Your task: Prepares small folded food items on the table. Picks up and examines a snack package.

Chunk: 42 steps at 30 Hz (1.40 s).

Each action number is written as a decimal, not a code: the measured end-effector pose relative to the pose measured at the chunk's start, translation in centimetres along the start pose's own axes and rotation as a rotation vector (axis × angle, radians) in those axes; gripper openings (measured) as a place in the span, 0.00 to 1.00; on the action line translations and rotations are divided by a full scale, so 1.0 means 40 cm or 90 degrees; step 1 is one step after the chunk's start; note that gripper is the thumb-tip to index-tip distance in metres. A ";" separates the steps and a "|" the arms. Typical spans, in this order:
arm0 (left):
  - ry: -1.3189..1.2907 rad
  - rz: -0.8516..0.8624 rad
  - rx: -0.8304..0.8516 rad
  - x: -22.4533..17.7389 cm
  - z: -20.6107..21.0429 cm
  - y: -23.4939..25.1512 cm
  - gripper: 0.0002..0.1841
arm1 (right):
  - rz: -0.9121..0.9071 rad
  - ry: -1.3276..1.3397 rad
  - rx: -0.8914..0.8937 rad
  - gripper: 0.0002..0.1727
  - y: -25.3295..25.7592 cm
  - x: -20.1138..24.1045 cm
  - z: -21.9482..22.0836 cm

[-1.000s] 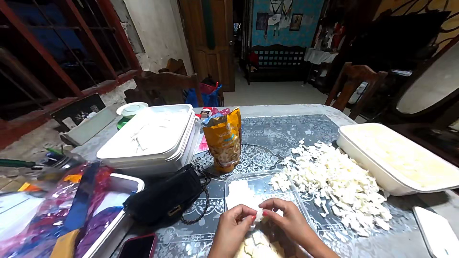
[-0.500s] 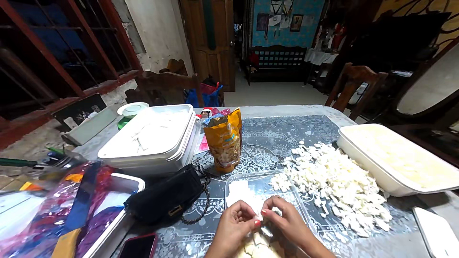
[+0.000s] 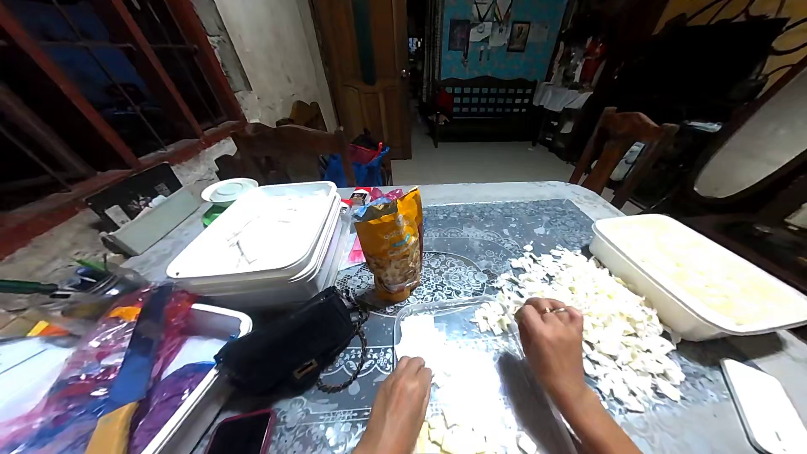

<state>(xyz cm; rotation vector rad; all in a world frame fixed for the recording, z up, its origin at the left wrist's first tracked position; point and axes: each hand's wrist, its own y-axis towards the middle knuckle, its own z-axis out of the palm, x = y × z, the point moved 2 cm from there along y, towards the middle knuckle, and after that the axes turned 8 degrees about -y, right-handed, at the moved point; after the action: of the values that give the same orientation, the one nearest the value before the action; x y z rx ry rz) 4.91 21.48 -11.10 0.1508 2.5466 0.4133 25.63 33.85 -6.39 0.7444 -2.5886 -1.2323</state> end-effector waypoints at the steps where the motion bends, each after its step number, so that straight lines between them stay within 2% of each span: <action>1: 0.009 0.012 -0.016 0.002 0.005 -0.001 0.07 | 0.015 0.006 0.040 0.02 0.001 -0.012 0.002; 6: 0.000 0.051 -0.088 0.013 0.011 -0.005 0.04 | -0.046 0.229 0.326 0.04 -0.035 0.067 -0.003; 11: -0.059 -0.028 -0.060 0.009 -0.012 0.001 0.05 | -0.133 0.240 0.432 0.11 -0.077 0.144 -0.006; 15: -0.096 -0.093 -0.016 0.008 -0.027 0.007 0.06 | -0.159 0.209 0.356 0.05 -0.098 0.156 0.006; 19: -0.135 -0.163 0.041 0.011 -0.038 0.014 0.07 | -0.129 0.268 0.372 0.04 -0.091 0.140 0.010; 23: -0.111 -0.128 0.041 0.009 -0.034 0.012 0.09 | -0.062 0.325 0.403 0.06 -0.066 0.112 0.004; 26: -0.097 -0.111 0.020 0.007 -0.022 0.011 0.08 | -0.037 0.331 0.378 0.08 -0.054 0.096 0.006; 28: -0.107 -0.122 0.006 0.006 -0.023 0.011 0.07 | -0.029 0.345 0.335 0.06 -0.048 0.088 0.009; 30: -0.141 -0.169 0.037 0.007 -0.033 0.015 0.06 | -0.023 0.362 0.278 0.05 -0.045 0.080 0.013; 33: -0.245 -0.231 0.055 0.018 -0.057 0.022 0.09 | 0.013 0.412 0.214 0.07 -0.046 0.078 0.018; 35: -0.350 -0.243 0.006 0.021 -0.062 0.026 0.10 | 0.080 0.532 0.269 0.08 -0.045 0.086 0.011; 38: -0.520 -0.249 -0.018 0.016 -0.044 0.024 0.11 | 0.169 0.714 0.426 0.09 -0.050 0.110 0.002; 42: -0.619 -0.265 -0.006 -0.022 -0.022 0.013 0.11 | 0.148 0.713 0.475 0.08 -0.074 0.138 0.005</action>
<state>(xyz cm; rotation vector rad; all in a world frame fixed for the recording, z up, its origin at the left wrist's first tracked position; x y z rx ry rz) 5.18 21.57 -9.77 -0.1543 1.5558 0.1260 21.88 29.59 -9.06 0.8440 -1.9503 0.2883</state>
